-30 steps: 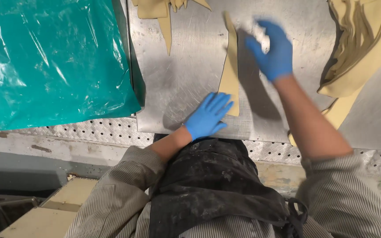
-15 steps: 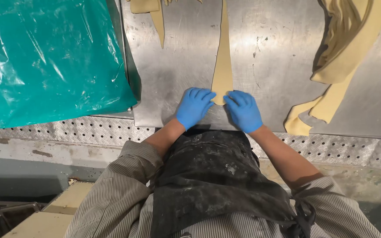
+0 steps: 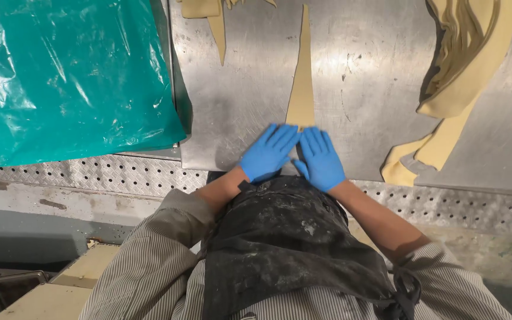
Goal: Roll triangular pieces of dough into croissants and arrange them on a tray.
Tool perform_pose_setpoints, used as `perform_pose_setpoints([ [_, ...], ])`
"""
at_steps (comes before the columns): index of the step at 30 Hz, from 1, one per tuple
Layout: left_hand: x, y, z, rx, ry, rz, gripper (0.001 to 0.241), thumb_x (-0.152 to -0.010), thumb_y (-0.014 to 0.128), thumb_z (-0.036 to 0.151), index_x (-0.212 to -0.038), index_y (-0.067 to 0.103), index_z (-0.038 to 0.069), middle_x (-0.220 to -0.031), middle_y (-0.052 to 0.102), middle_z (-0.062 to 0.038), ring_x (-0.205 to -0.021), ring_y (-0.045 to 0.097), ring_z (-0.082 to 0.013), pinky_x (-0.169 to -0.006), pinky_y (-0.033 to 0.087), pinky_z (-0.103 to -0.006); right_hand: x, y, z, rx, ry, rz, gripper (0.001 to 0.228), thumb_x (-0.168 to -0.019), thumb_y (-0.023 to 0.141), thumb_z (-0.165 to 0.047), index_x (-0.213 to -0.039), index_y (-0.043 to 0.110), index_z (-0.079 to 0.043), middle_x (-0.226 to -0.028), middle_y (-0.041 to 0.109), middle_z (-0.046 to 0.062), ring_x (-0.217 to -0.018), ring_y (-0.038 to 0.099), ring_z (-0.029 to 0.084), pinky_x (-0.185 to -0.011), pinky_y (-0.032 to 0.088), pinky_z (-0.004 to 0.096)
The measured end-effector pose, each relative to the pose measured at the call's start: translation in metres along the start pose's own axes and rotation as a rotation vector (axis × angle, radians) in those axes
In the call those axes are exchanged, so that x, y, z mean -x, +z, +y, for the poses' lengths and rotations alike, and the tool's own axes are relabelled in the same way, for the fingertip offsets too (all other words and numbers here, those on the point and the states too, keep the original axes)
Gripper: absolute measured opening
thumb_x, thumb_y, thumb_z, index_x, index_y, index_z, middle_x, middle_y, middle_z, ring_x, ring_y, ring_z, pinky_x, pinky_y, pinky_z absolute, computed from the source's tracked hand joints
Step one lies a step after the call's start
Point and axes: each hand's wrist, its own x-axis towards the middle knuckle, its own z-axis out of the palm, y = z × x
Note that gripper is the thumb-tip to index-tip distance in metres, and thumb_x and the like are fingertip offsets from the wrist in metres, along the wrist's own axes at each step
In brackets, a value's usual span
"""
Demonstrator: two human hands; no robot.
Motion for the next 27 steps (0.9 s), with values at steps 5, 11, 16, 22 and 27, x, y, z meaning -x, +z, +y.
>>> perform_pose_setpoints([
  [5,-0.015,-0.012,-0.010,0.128,-0.010,0.077,0.073,-0.102,0.055,0.031,-0.162,0.025,0.001,-0.169,0.026,-0.018,-0.156,0.025,-0.0318,-0.130,0.016,-0.0462,-0.019,0.000,0.009,-0.006,-0.055,0.013,0.078,-0.092,0.069,-0.036,-0.148,0.041,0.010,-0.153,0.041,0.032,-0.145,0.037,0.049,-0.121,0.026,0.059],
  [11,-0.017,-0.051,-0.029,0.340,-0.218,0.255,0.070,-0.101,0.058,0.022,-0.158,0.028,-0.003,-0.165,0.027,-0.024,-0.154,0.024,-0.0392,-0.129,0.015,-0.0498,-0.031,-0.017,-0.007,0.042,-0.062,-0.016,0.070,-0.095,0.068,-0.036,-0.148,0.044,0.002,-0.152,0.045,0.028,-0.145,0.038,0.046,-0.122,0.028,0.056],
  [16,0.011,-0.049,-0.038,0.438,-0.334,0.410,0.069,-0.097,0.062,0.016,-0.157,0.034,-0.002,-0.163,0.032,-0.024,-0.153,0.029,-0.0416,-0.129,0.019,-0.0526,-0.037,-0.013,-0.008,0.041,-0.112,-0.032,0.075,-0.093,0.067,-0.038,-0.150,0.042,0.004,-0.151,0.044,0.028,-0.143,0.040,0.045,-0.119,0.028,0.058],
  [22,0.028,-0.052,-0.038,0.450,-0.418,0.527,0.066,-0.097,0.064,0.014,-0.157,0.038,0.001,-0.161,0.036,-0.023,-0.151,0.032,-0.0431,-0.127,0.025,-0.0521,-0.044,-0.014,0.003,0.073,-0.151,0.030,0.072,-0.098,0.065,-0.039,-0.153,0.042,0.000,-0.154,0.044,0.026,-0.145,0.038,0.045,-0.122,0.027,0.057],
  [27,0.037,-0.051,-0.027,0.522,-0.475,0.601,0.065,-0.098,0.063,0.014,-0.157,0.036,0.001,-0.162,0.036,-0.023,-0.151,0.033,-0.0429,-0.125,0.028,-0.0507,-0.075,-0.020,0.006,0.078,-0.142,0.002,0.066,-0.094,0.063,-0.028,-0.150,0.044,0.003,-0.149,0.046,0.027,-0.145,0.037,0.044,-0.120,0.027,0.058],
])
